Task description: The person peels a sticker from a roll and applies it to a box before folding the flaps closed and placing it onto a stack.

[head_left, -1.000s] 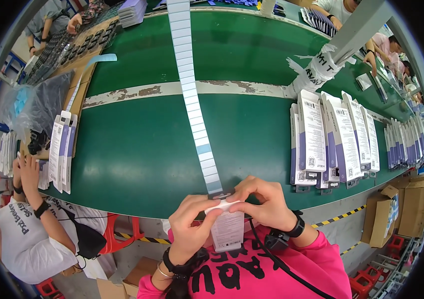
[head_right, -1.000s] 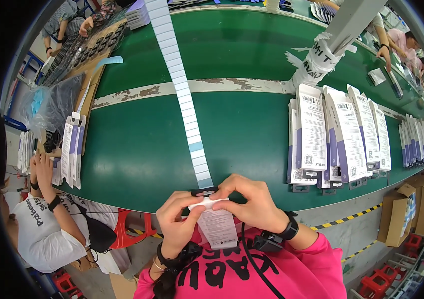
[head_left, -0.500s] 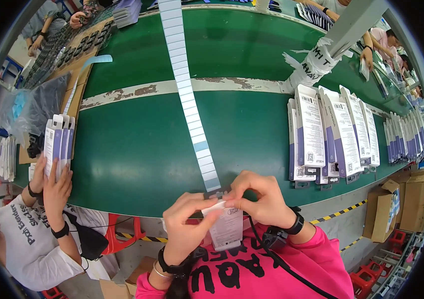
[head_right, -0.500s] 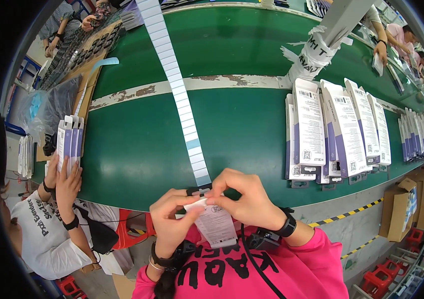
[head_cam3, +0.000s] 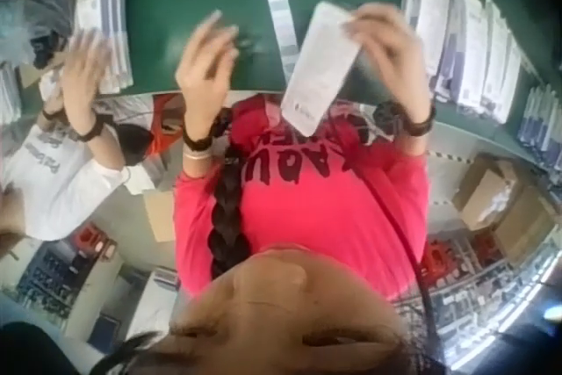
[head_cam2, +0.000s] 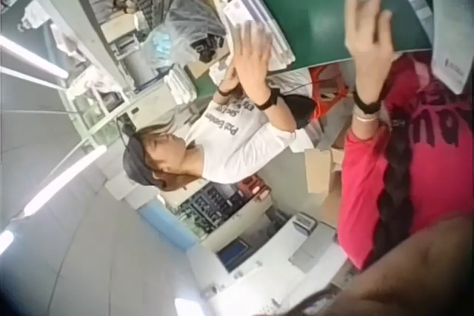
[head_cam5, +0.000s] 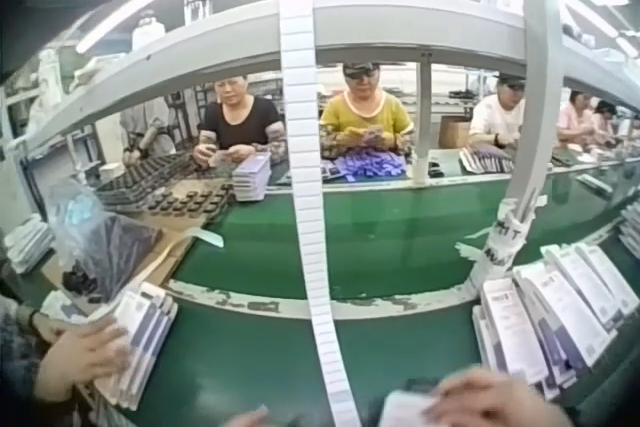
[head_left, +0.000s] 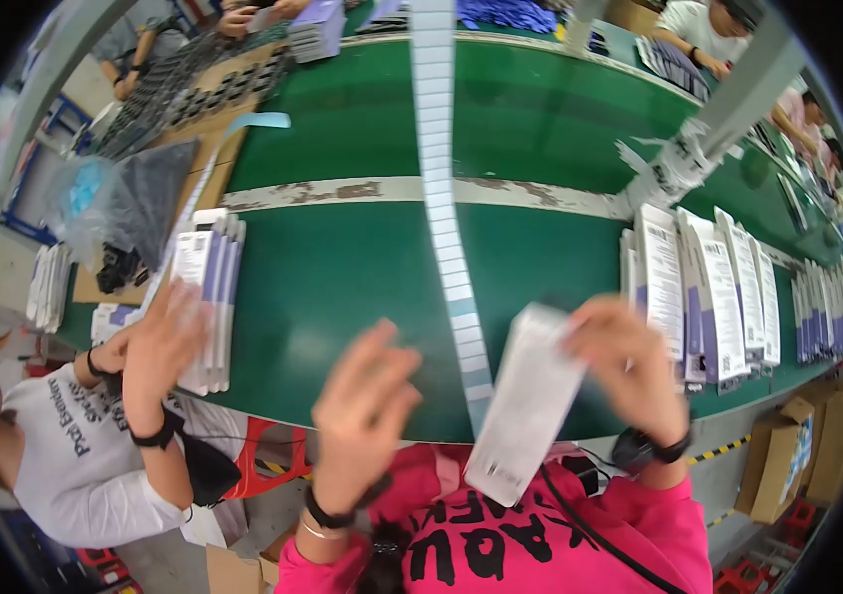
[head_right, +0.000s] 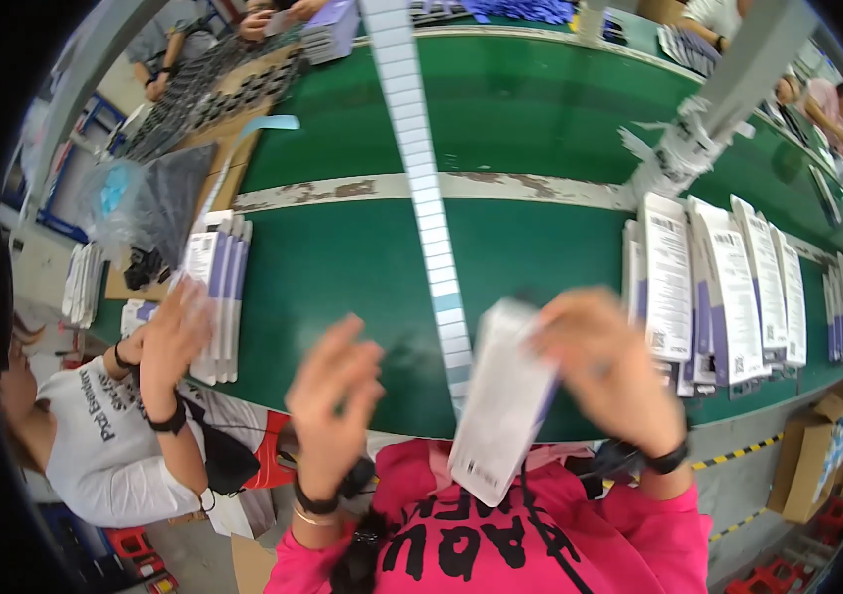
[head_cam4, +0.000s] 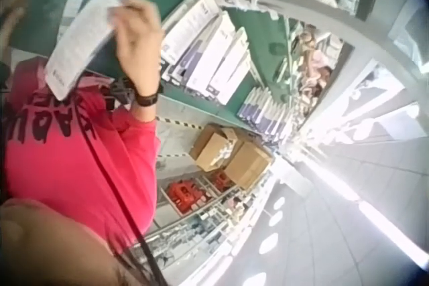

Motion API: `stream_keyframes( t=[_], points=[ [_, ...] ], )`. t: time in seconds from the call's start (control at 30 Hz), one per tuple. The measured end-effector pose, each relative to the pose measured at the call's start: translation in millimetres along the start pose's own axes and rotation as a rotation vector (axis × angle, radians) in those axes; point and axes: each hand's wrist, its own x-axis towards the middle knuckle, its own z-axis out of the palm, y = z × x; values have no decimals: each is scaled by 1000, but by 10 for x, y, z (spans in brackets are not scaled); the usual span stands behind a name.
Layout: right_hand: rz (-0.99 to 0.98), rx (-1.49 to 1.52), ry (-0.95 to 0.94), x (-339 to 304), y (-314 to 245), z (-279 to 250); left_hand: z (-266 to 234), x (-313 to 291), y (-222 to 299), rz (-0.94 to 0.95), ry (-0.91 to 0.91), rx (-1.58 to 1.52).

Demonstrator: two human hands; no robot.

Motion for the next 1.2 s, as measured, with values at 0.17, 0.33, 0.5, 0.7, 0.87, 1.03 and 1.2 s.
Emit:
stream_keyframes(
  t=[0.17,0.33,0.5,0.7,0.87,1.03,1.2],
  points=[
    [61,-606,500,1002,670,-554,-851,863,-688,32,292,722],
    [41,-680,533,1433,1402,14,-1465,1206,-1306,-606,-96,813],
    [216,75,190,1160,897,658,-1409,984,-1032,-107,269,983],
    [-1,-93,29,873,705,921,-853,573,-224,-247,180,-656],
    [-40,-79,-81,728,648,1001,-32,646,-550,-398,-287,-1096],
    [-107,-99,-46,744,644,1049,640,933,-867,-517,-409,-1240],
    [-146,-170,59,480,548,1124,726,974,-857,-620,-411,-1259]
  ],
)
